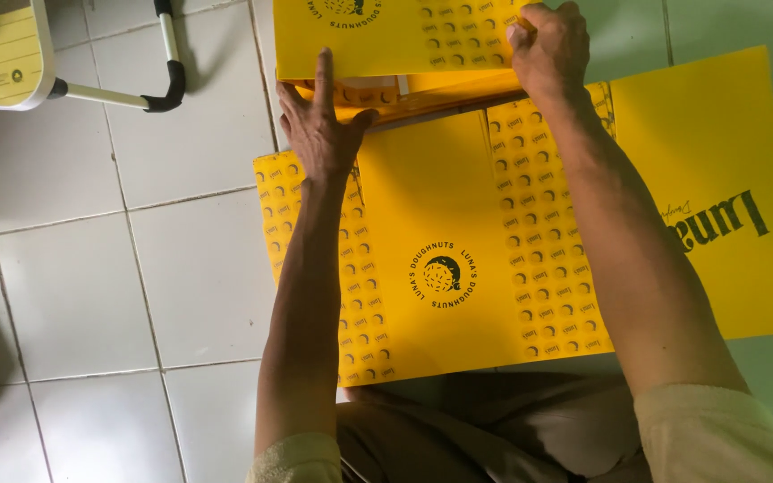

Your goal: Folding flat cardboard sheets into boxes by creasing the edges and flaps.

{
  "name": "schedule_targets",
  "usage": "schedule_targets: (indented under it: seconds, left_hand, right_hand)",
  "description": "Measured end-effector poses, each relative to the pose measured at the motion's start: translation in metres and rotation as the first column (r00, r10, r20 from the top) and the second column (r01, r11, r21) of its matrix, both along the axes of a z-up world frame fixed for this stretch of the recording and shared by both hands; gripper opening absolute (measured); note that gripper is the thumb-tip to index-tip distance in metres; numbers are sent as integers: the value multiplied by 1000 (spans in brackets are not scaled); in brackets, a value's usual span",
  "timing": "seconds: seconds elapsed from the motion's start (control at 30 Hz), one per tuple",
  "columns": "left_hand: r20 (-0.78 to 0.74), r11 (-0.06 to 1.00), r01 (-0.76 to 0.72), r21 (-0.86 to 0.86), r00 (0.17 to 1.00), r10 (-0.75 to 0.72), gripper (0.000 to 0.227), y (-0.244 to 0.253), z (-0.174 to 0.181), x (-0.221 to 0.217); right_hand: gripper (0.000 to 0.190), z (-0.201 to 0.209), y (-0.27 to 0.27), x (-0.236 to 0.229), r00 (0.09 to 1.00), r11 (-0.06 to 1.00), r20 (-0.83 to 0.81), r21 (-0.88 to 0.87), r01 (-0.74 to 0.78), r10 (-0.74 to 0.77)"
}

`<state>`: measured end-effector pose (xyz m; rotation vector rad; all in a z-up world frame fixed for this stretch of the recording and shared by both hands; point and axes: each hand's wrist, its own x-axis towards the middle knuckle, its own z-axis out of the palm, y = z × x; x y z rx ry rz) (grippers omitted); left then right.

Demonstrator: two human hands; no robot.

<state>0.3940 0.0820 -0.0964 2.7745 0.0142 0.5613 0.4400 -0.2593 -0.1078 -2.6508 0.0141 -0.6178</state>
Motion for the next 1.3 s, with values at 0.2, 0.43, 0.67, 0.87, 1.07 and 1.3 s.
schedule_targets:
  seconds: [0.2, 0.43, 0.67, 0.87, 1.07, 1.3]
  left_hand:
    - [142, 986, 47, -157, 990, -24, 65, 12, 4, 4]
    - [274, 770, 235, -593, 958, -81, 59, -13, 34, 1]
    - [-122, 466, -49, -883, 984, -128, 61, -25, 54, -11]
    - [-341, 876, -237, -419, 936, 90, 39, 5, 37, 3]
    - [-377, 996, 31, 85, 926, 3, 54, 22, -9, 45]
    - [-689, 980, 180, -79, 701, -185, 67, 19, 4, 36]
  right_hand:
    - [9, 16, 13, -8, 1000, 993, 2, -119, -19, 19]
    - [31, 17, 5, -8, 997, 991, 44, -115, -65, 70]
    - [7, 9, 9, -6, 998, 956, 53, -290, 46, -32]
    - [12, 25, 13, -8, 998, 978, 57, -208, 24, -12]
    - [26, 22, 14, -1, 969, 943, -246, -319, -99, 19]
    - [60, -8, 3, 1, 864, 861, -481, -366, -354, 150]
